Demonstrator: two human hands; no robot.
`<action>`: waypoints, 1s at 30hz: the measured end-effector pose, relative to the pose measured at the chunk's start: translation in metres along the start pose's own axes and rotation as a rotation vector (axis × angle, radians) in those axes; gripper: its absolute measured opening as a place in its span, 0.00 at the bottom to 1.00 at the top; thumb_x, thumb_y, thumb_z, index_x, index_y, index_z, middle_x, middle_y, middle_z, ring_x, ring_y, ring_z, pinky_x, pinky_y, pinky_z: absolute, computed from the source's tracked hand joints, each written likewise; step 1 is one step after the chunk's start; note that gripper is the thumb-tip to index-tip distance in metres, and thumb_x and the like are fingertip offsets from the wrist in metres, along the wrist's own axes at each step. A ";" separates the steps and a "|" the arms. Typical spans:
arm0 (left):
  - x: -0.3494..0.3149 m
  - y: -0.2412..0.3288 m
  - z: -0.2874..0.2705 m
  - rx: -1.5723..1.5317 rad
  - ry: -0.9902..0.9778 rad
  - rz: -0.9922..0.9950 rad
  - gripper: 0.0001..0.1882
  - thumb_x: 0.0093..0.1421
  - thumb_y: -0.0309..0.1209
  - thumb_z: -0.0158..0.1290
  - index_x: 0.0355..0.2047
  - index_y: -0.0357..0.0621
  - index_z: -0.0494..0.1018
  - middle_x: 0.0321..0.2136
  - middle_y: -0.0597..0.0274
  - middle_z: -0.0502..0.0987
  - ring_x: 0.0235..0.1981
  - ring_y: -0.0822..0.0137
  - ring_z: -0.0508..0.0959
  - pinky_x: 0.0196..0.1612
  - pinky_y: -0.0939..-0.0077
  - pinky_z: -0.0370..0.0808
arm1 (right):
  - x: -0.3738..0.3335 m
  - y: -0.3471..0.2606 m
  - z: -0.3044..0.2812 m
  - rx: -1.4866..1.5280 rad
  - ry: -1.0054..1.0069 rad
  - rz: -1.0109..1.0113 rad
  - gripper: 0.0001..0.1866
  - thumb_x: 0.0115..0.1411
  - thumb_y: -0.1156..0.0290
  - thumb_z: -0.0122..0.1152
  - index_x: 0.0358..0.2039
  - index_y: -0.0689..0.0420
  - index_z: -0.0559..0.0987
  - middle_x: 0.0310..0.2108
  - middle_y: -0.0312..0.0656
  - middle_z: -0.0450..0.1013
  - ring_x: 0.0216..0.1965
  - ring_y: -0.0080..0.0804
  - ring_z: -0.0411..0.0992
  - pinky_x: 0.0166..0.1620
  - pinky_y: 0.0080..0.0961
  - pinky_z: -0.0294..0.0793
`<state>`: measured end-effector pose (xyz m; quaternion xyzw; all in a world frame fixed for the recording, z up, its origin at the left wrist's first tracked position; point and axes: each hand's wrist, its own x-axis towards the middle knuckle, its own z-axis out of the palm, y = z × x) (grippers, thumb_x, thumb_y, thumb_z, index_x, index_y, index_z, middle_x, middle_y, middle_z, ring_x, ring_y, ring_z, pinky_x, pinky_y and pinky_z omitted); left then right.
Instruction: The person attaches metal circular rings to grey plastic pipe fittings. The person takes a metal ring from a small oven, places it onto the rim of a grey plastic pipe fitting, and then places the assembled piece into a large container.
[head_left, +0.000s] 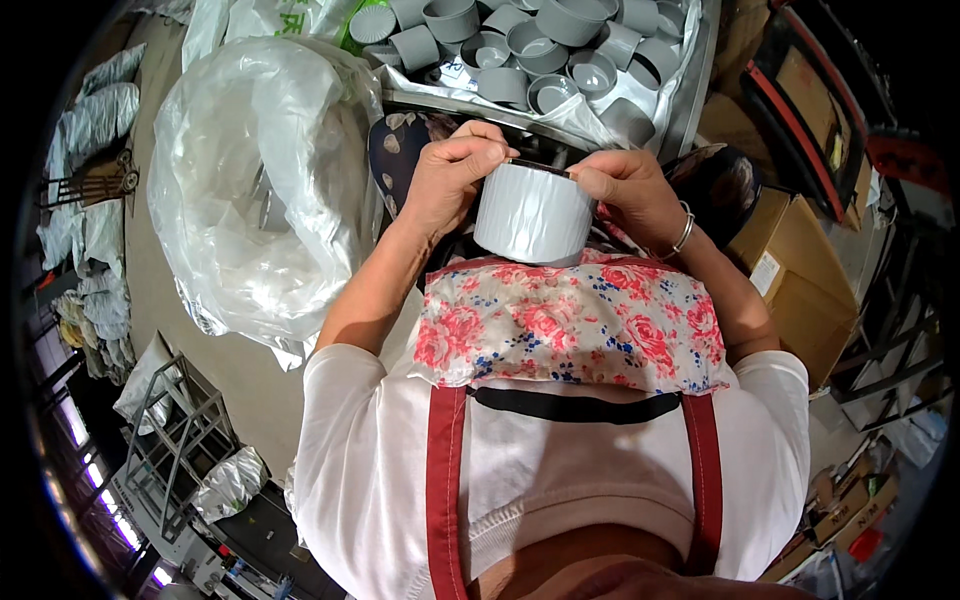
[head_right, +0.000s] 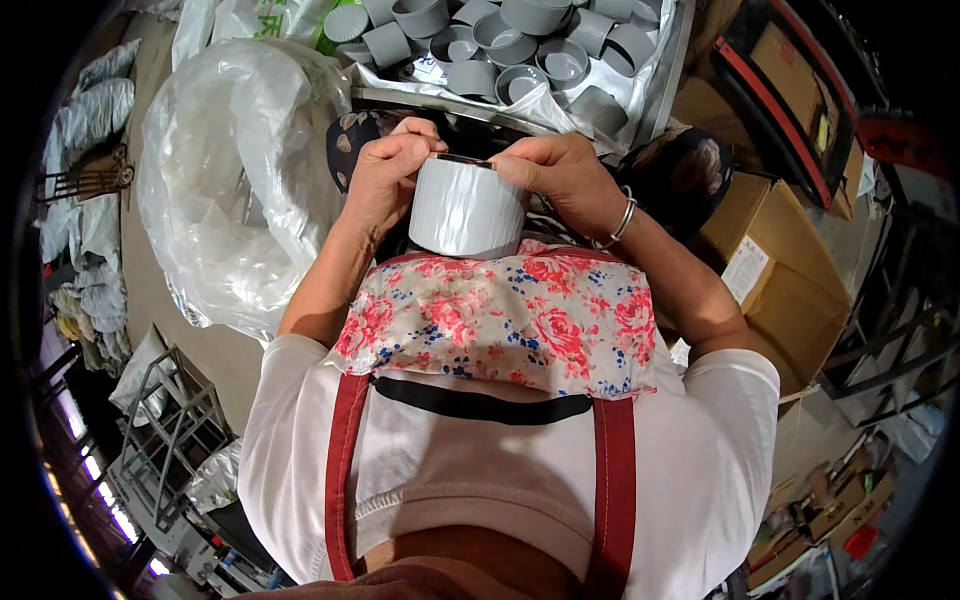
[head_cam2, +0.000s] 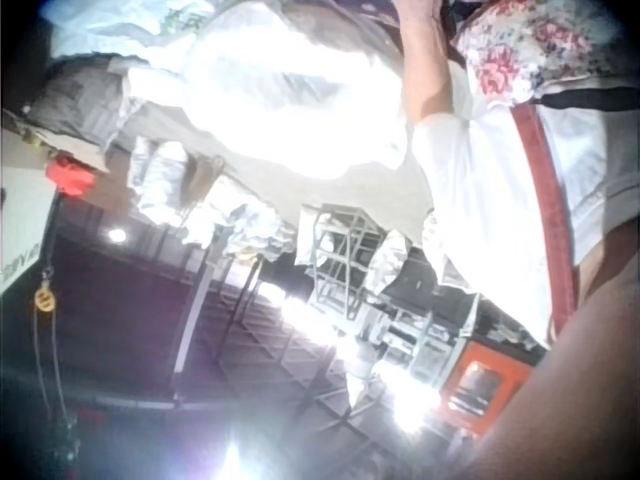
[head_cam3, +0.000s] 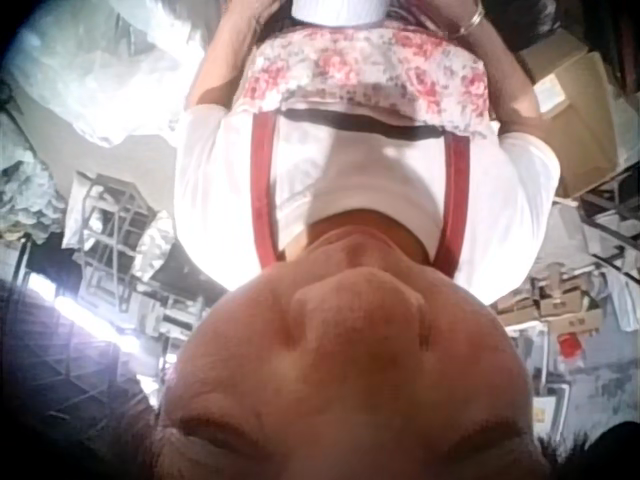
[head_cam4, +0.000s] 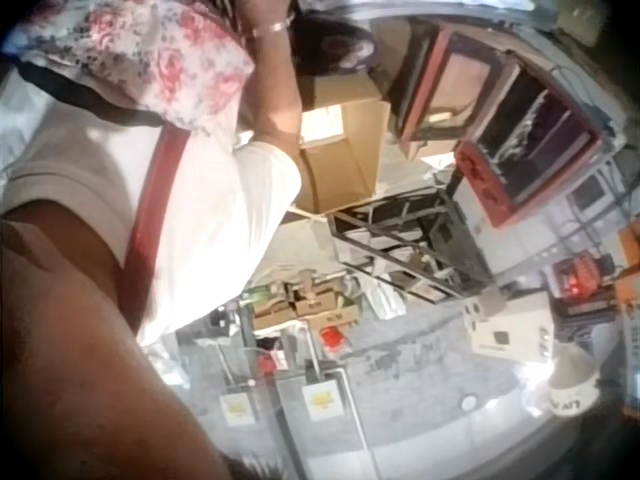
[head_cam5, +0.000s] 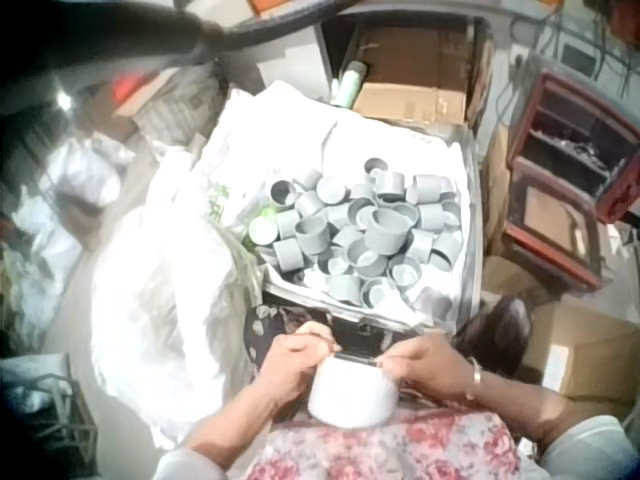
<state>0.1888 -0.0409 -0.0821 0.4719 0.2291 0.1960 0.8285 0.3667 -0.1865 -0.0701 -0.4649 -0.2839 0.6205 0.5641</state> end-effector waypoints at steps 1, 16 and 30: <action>-0.002 0.000 0.002 -0.057 0.005 -0.034 0.07 0.51 0.26 0.54 0.30 0.34 0.75 0.37 0.64 0.69 0.37 0.72 0.71 0.41 0.80 0.68 | -0.004 -0.001 0.001 -0.024 0.011 0.000 0.12 0.53 0.68 0.58 0.32 0.65 0.77 0.26 0.35 0.72 0.28 0.17 0.67 0.32 0.15 0.67; -0.002 0.041 0.045 -0.304 0.117 -0.405 0.11 0.55 0.33 0.48 0.35 0.40 0.67 0.29 0.63 0.71 0.29 0.73 0.73 0.34 0.79 0.73 | -0.004 -0.015 0.013 0.273 0.217 0.005 0.12 0.57 0.70 0.52 0.36 0.65 0.74 0.29 0.36 0.70 0.30 0.16 0.66 0.34 0.12 0.65; -0.015 0.069 0.065 -0.260 0.077 -0.356 0.10 0.53 0.25 0.49 0.16 0.44 0.63 0.30 0.54 0.73 0.38 0.67 0.74 0.38 0.77 0.72 | -0.001 -0.046 0.031 0.149 0.056 -0.020 0.07 0.53 0.71 0.55 0.21 0.59 0.71 0.20 0.29 0.66 0.23 0.12 0.61 0.27 0.11 0.60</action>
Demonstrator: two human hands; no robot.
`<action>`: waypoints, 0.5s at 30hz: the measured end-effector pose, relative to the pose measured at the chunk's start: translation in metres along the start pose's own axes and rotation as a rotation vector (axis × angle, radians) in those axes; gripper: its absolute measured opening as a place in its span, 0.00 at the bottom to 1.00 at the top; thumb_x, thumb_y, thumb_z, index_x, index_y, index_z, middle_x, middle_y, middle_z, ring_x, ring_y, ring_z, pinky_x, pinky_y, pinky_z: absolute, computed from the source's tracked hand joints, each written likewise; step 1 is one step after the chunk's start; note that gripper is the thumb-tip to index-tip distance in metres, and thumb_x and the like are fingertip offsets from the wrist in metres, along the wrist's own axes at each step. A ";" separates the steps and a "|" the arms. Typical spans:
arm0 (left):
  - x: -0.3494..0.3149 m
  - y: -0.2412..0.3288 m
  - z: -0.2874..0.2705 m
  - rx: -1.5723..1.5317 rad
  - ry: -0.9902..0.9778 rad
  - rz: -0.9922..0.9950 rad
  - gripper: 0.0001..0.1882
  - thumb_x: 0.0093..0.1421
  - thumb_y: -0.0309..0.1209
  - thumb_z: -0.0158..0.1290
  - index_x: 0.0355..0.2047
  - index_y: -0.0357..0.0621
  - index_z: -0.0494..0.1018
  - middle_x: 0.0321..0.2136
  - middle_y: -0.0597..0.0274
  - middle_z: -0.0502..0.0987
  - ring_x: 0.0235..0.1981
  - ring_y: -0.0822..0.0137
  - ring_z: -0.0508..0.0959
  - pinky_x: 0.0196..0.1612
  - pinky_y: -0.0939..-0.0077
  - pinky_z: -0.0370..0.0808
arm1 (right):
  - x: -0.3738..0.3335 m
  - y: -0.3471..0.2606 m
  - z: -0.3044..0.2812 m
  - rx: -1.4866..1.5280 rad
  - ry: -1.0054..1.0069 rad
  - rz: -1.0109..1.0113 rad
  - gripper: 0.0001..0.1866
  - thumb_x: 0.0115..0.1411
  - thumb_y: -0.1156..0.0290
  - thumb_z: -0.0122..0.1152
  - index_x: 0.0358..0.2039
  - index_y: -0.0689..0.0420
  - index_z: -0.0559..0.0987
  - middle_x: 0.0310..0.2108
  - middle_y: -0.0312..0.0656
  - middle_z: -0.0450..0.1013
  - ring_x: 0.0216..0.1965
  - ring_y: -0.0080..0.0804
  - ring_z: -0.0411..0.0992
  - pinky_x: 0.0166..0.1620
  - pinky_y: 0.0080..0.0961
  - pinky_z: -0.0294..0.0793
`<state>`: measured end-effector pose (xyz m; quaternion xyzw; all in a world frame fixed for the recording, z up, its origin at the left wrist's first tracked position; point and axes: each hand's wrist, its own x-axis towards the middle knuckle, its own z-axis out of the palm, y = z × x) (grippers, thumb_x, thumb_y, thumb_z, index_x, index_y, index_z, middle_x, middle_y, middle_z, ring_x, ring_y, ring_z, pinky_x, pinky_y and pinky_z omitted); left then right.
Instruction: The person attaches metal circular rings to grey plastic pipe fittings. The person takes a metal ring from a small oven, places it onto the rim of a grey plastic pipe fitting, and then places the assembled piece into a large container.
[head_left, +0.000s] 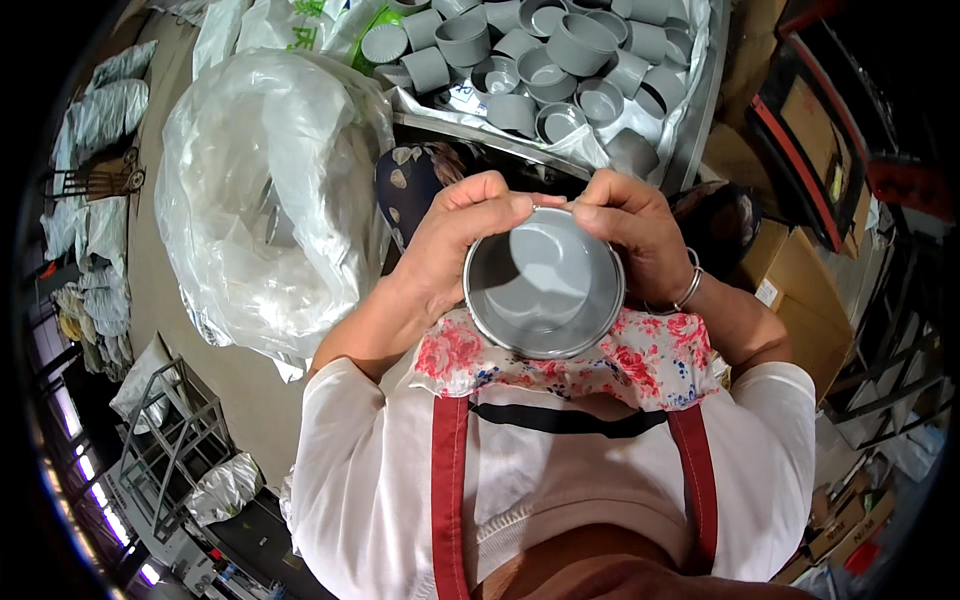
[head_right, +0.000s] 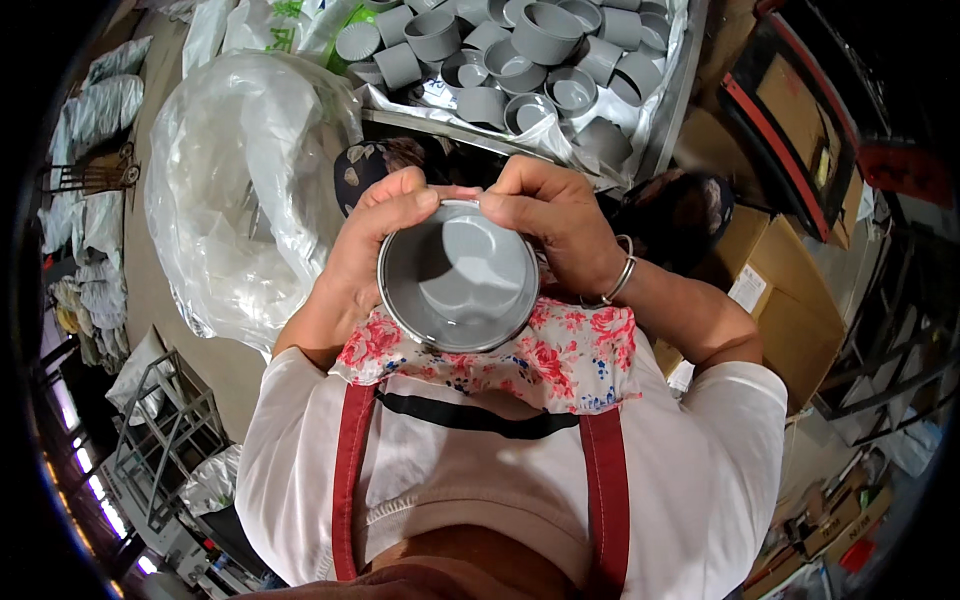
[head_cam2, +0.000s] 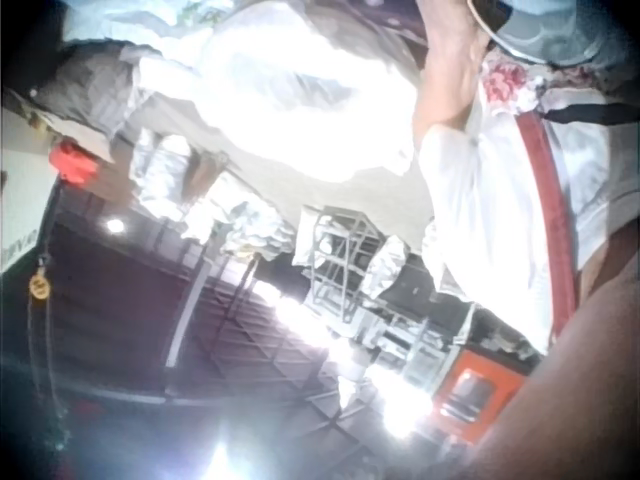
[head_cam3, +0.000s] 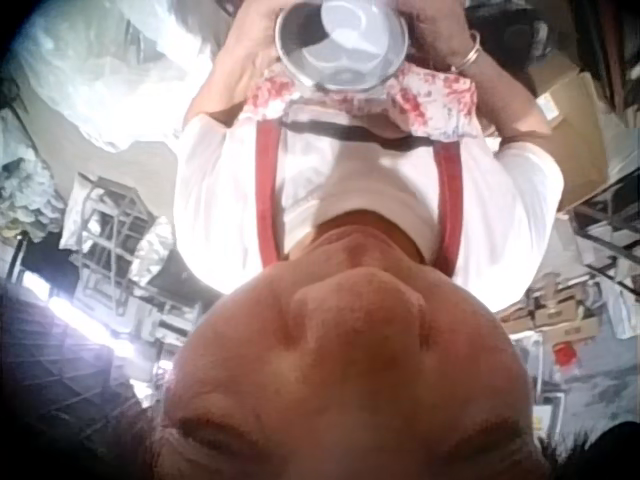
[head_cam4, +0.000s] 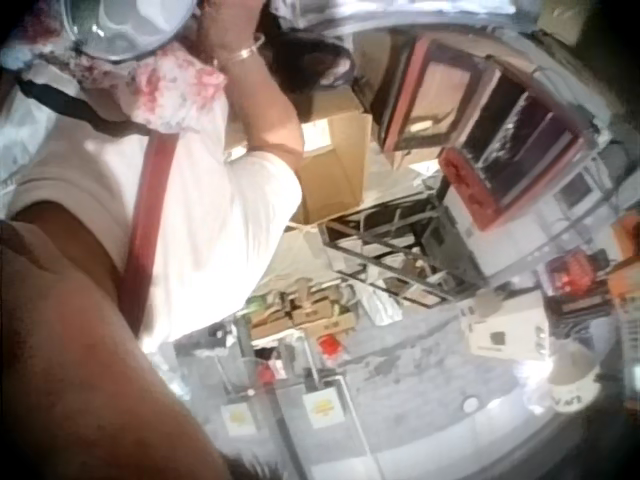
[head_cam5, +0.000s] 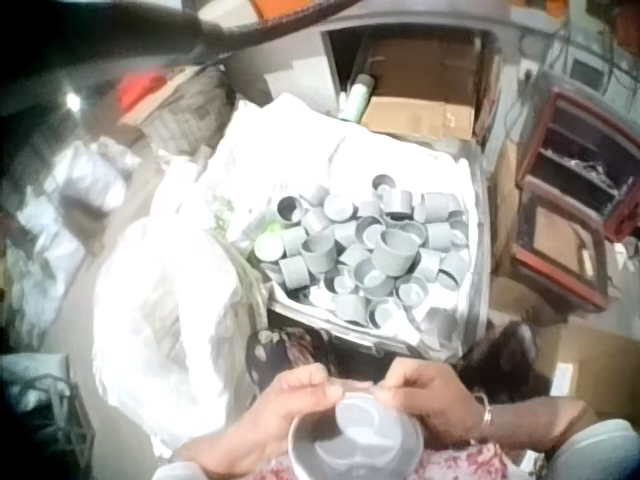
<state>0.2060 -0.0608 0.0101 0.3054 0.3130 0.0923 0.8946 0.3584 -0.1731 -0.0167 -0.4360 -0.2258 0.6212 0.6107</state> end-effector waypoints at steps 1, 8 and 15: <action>-0.001 0.001 -0.002 -0.016 0.002 -0.006 0.09 0.53 0.25 0.49 0.17 0.43 0.64 0.32 0.52 0.73 0.39 0.66 0.74 0.39 0.76 0.72 | 0.003 -0.002 0.002 -0.027 -0.019 0.009 0.07 0.53 0.72 0.55 0.21 0.59 0.71 0.21 0.29 0.66 0.23 0.12 0.62 0.28 0.11 0.61; -0.046 0.041 -0.053 0.118 0.898 0.716 0.14 0.47 0.39 0.54 0.28 0.42 0.70 0.30 0.56 0.74 0.32 0.66 0.73 0.38 0.76 0.70 | 0.038 -0.013 -0.011 0.019 -0.058 -0.053 0.14 0.59 0.63 0.48 0.35 0.61 0.73 0.19 0.30 0.64 0.19 0.15 0.59 0.24 0.12 0.59; -0.040 0.115 -0.162 0.479 0.908 1.139 0.16 0.57 0.30 0.47 0.43 0.34 0.67 0.42 0.55 0.69 0.47 0.66 0.67 0.45 0.74 0.65 | 0.058 -0.005 -0.056 -0.032 0.248 -0.021 0.12 0.58 0.65 0.50 0.30 0.61 0.75 0.15 0.31 0.63 0.17 0.16 0.60 0.21 0.13 0.58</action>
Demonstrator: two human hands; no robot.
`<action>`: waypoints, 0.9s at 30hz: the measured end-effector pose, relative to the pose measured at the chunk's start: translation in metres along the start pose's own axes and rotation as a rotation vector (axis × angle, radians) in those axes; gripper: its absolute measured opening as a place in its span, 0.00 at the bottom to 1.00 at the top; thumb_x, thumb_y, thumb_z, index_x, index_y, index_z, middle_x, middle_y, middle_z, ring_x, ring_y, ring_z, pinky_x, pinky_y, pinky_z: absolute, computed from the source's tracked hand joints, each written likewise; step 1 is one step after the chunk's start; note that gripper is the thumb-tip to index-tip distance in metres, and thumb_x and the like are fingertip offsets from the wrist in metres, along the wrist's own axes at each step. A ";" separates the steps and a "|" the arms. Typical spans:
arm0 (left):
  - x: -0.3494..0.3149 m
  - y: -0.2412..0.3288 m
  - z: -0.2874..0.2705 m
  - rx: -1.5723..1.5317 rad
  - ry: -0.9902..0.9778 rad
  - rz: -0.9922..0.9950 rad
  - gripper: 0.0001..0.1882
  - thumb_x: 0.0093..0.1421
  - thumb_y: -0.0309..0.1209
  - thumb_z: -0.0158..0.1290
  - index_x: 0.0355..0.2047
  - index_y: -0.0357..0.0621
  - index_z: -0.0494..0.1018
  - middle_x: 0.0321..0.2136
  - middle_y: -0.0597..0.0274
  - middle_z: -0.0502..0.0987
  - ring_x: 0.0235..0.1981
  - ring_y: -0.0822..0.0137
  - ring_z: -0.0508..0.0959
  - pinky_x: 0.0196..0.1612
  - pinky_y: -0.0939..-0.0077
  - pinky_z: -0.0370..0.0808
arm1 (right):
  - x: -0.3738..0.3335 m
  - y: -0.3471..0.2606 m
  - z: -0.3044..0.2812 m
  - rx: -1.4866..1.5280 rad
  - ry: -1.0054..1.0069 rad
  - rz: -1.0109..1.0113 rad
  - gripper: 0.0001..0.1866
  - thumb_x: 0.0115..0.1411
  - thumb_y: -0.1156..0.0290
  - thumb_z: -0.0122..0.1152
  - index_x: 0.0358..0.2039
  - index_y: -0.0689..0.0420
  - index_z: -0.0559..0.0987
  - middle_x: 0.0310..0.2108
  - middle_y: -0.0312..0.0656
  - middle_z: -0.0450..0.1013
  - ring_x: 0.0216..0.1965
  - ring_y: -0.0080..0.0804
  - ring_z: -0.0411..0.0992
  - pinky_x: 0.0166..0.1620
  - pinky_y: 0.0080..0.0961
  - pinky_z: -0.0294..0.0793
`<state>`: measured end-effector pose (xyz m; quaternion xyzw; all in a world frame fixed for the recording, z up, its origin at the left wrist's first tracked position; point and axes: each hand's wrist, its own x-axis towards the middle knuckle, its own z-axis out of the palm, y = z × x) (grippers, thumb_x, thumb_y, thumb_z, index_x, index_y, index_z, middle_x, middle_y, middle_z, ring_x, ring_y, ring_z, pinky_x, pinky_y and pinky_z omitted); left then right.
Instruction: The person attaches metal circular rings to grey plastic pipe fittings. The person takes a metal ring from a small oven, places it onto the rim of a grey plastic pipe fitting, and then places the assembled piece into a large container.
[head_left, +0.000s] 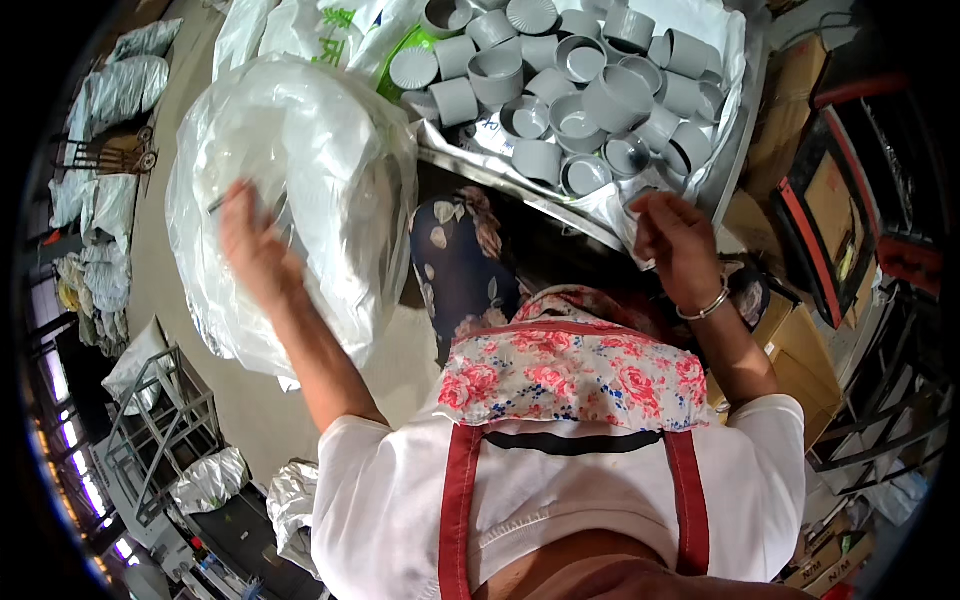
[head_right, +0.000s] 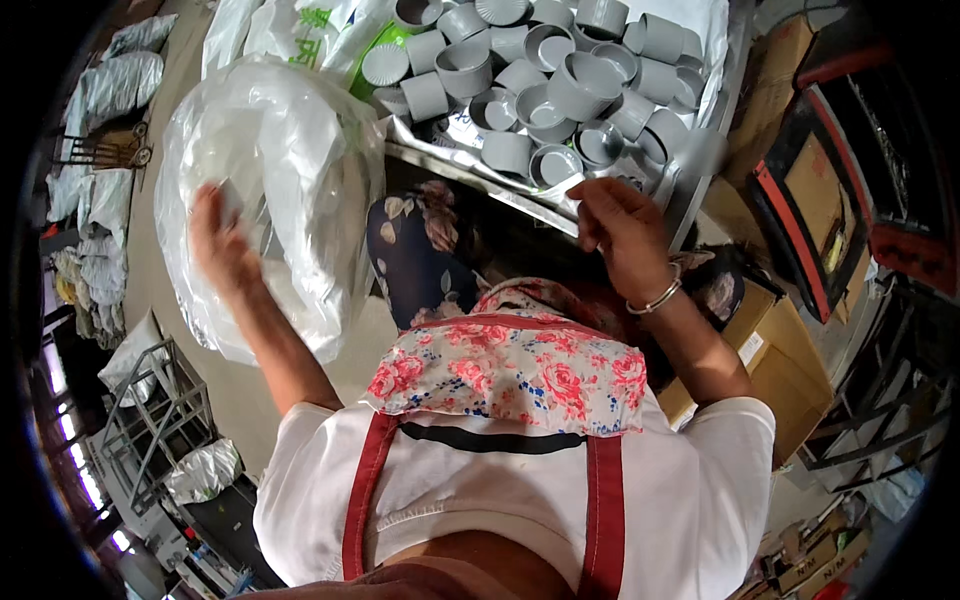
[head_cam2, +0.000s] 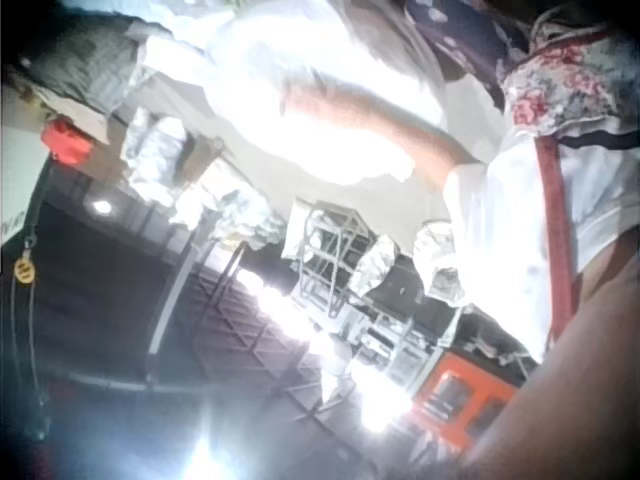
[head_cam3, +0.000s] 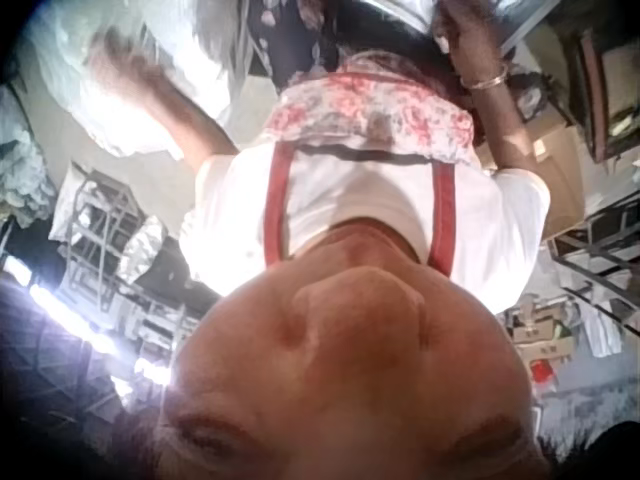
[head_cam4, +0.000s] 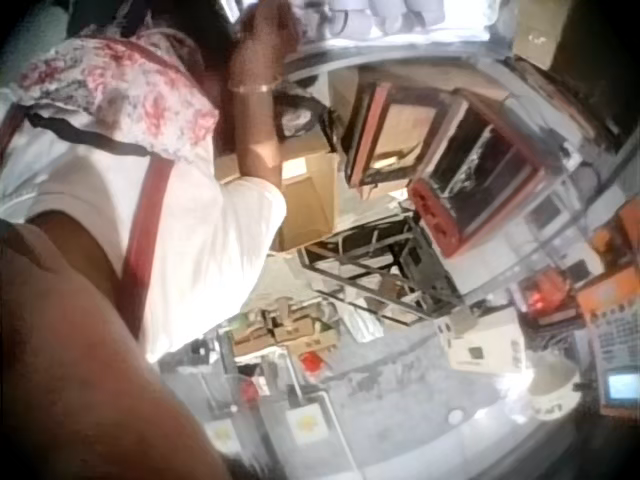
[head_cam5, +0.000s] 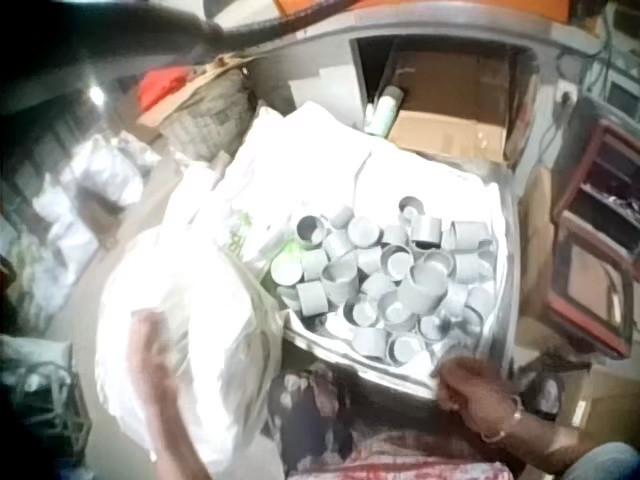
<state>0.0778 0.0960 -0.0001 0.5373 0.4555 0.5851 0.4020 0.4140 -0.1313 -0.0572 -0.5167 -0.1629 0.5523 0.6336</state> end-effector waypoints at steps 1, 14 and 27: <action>0.016 -0.032 0.022 -0.092 -0.070 -0.171 0.16 0.57 0.31 0.47 0.43 0.33 0.66 0.42 0.54 0.69 0.46 0.65 0.68 0.45 0.73 0.66 | 0.001 0.003 -0.002 -0.049 0.003 0.015 0.12 0.58 0.65 0.50 0.29 0.61 0.75 0.15 0.31 0.63 0.17 0.16 0.60 0.20 0.13 0.58; 0.190 -0.476 0.081 1.515 -1.307 -0.027 0.26 0.41 0.41 0.57 0.42 0.47 0.69 0.36 0.53 0.74 0.37 0.51 0.72 0.39 0.62 0.70 | -0.011 -0.138 -0.216 -0.700 1.158 -0.564 0.11 0.55 0.65 0.53 0.29 0.61 0.75 0.19 0.34 0.69 0.22 0.16 0.65 0.26 0.17 0.66; 0.121 -0.385 0.092 0.243 -0.576 -0.484 0.15 0.50 0.23 0.50 0.41 0.39 0.65 0.38 0.62 0.68 0.39 0.70 0.68 0.40 0.79 0.66 | 0.054 -0.263 -0.494 -1.912 1.277 0.104 0.17 0.48 0.68 0.56 0.41 0.53 0.73 0.39 0.49 0.71 0.42 0.46 0.68 0.45 0.37 0.69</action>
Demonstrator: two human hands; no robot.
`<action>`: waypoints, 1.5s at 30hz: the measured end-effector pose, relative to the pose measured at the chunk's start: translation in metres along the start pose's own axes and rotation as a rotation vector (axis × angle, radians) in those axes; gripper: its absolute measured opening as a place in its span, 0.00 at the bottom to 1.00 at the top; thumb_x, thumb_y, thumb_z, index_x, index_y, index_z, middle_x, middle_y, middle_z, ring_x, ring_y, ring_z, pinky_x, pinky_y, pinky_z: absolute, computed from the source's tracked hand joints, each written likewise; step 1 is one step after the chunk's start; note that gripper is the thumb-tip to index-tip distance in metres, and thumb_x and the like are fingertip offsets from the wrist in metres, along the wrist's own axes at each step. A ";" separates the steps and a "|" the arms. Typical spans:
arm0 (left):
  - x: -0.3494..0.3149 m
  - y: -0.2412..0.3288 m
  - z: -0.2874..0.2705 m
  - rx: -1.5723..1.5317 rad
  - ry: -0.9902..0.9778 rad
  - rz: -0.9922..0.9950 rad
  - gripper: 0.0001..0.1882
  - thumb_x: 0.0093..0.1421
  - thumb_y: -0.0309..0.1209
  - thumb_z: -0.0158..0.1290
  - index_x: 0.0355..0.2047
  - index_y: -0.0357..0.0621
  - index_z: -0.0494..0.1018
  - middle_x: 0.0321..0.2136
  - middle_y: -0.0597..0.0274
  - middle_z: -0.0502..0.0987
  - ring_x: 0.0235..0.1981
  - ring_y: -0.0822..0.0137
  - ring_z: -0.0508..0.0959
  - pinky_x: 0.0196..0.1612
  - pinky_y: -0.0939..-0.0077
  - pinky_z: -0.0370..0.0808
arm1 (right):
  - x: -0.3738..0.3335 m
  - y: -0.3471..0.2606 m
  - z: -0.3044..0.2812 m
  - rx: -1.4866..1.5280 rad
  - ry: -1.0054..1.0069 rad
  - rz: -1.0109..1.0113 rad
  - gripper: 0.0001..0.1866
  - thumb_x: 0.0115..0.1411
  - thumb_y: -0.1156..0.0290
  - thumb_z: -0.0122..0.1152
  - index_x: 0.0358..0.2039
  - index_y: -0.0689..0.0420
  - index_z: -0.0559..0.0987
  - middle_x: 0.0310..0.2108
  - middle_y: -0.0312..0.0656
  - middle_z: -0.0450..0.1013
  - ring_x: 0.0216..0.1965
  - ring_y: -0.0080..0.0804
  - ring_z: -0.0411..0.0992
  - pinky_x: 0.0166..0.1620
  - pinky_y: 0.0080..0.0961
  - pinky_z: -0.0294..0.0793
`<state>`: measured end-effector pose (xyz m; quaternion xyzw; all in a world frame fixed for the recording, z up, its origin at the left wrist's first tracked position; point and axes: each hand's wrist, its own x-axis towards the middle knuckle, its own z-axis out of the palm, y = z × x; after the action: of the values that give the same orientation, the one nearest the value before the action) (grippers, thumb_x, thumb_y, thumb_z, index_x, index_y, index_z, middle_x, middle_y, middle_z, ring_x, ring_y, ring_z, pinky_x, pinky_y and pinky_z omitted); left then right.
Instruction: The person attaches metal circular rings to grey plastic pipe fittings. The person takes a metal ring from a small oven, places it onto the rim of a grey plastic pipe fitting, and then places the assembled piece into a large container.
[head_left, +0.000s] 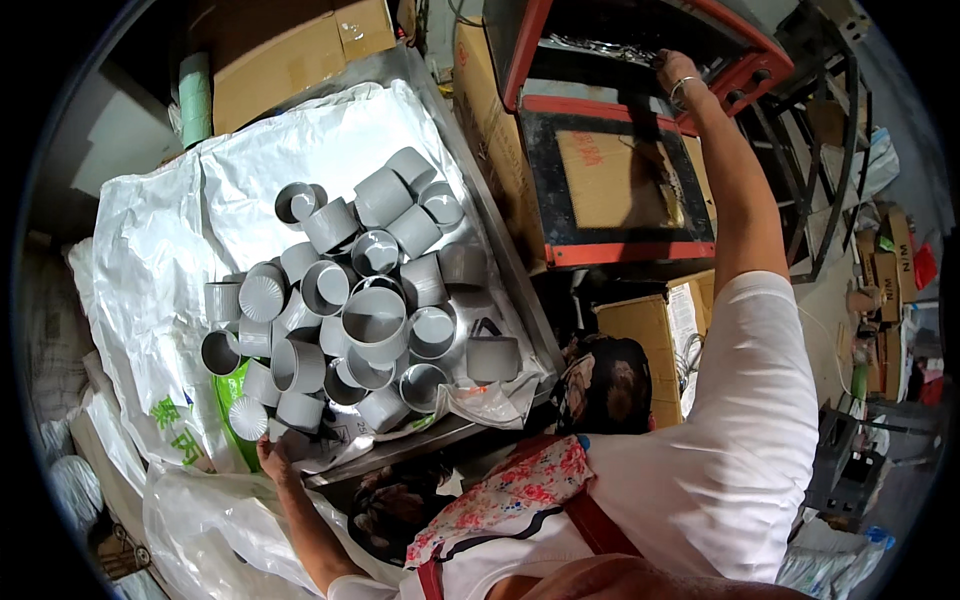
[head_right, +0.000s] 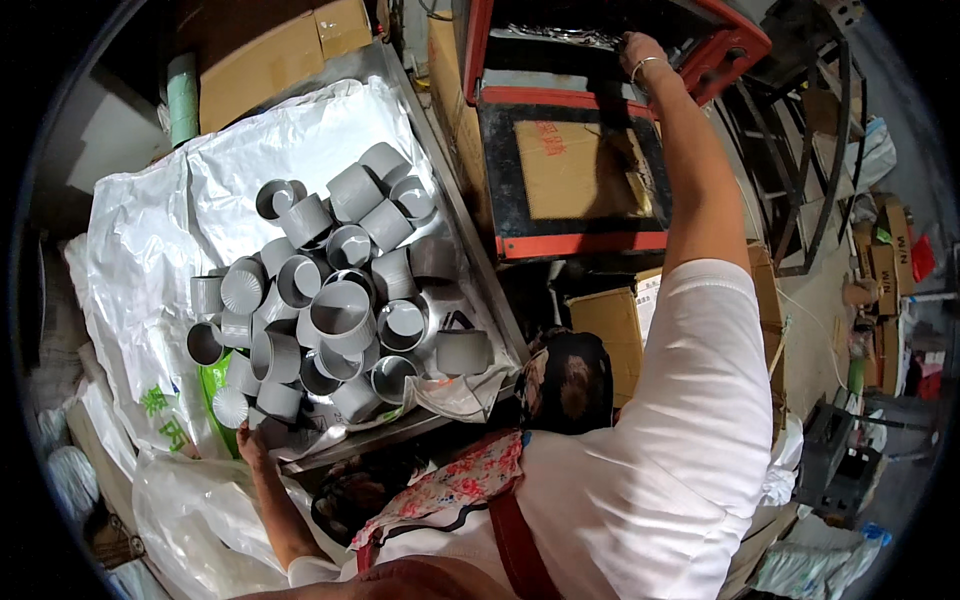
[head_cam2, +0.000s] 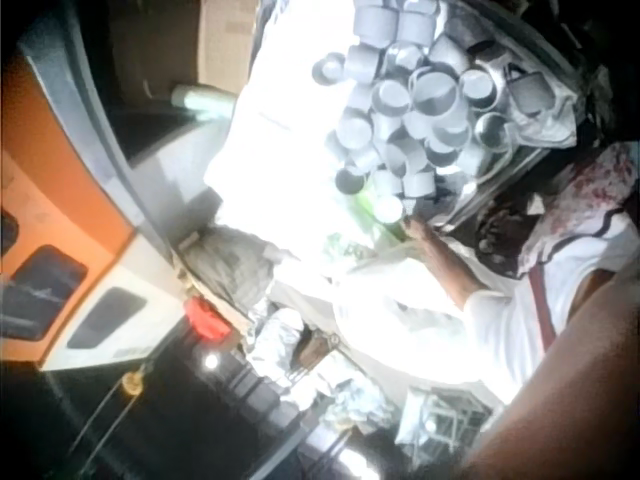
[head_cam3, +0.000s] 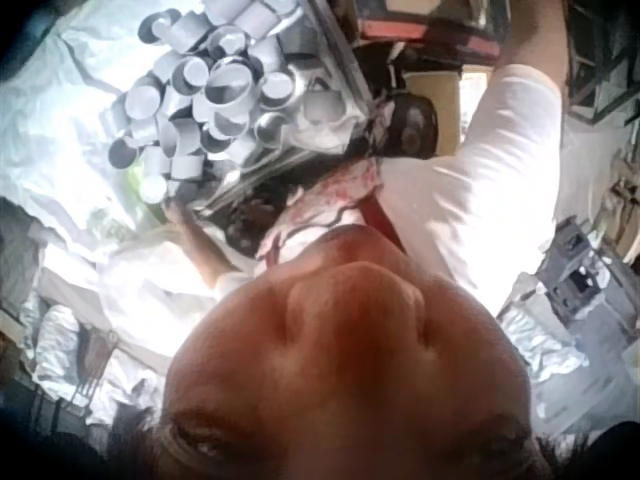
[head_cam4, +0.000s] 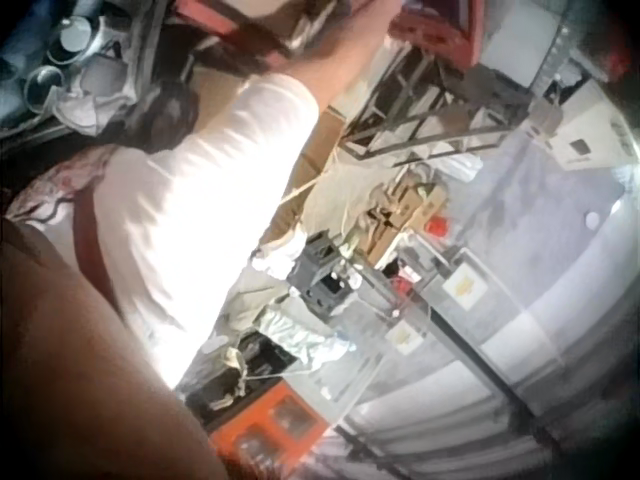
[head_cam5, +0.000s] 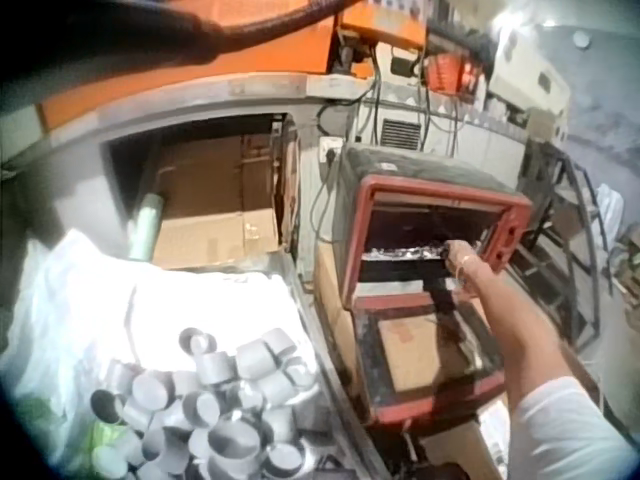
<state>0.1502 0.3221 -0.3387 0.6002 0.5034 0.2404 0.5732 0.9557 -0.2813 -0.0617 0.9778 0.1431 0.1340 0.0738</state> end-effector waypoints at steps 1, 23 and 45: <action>-0.018 0.018 0.017 0.055 0.053 0.103 0.17 0.49 0.21 0.50 0.41 0.38 0.64 0.39 0.62 0.68 0.40 0.69 0.68 0.42 0.78 0.67 | 0.001 0.001 0.001 0.038 0.009 0.012 0.16 0.48 0.68 0.56 0.40 0.53 0.74 0.38 0.48 0.71 0.41 0.46 0.69 0.44 0.37 0.69; -0.262 0.244 0.171 0.058 -0.549 0.195 0.23 0.49 0.12 0.43 0.48 0.34 0.63 0.40 0.61 0.71 0.39 0.71 0.71 0.44 0.80 0.66 | -0.095 -0.018 -0.042 0.618 0.076 -0.175 0.14 0.50 0.65 0.52 0.34 0.60 0.76 0.31 0.54 0.72 0.36 0.49 0.70 0.40 0.35 0.68; -0.298 0.226 0.180 0.075 -0.604 0.137 0.15 0.52 0.21 0.46 0.42 0.36 0.69 0.28 0.68 0.73 0.26 0.80 0.69 0.31 0.86 0.67 | -0.212 -0.078 -0.046 0.490 -0.075 -0.147 0.16 0.53 0.59 0.50 0.34 0.56 0.76 0.33 0.50 0.73 0.37 0.45 0.71 0.40 0.33 0.69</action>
<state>0.2680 0.0166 -0.0835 0.6975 0.2771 0.0704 0.6571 0.7267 -0.2662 -0.0837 0.9577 0.2393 0.0534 -0.1503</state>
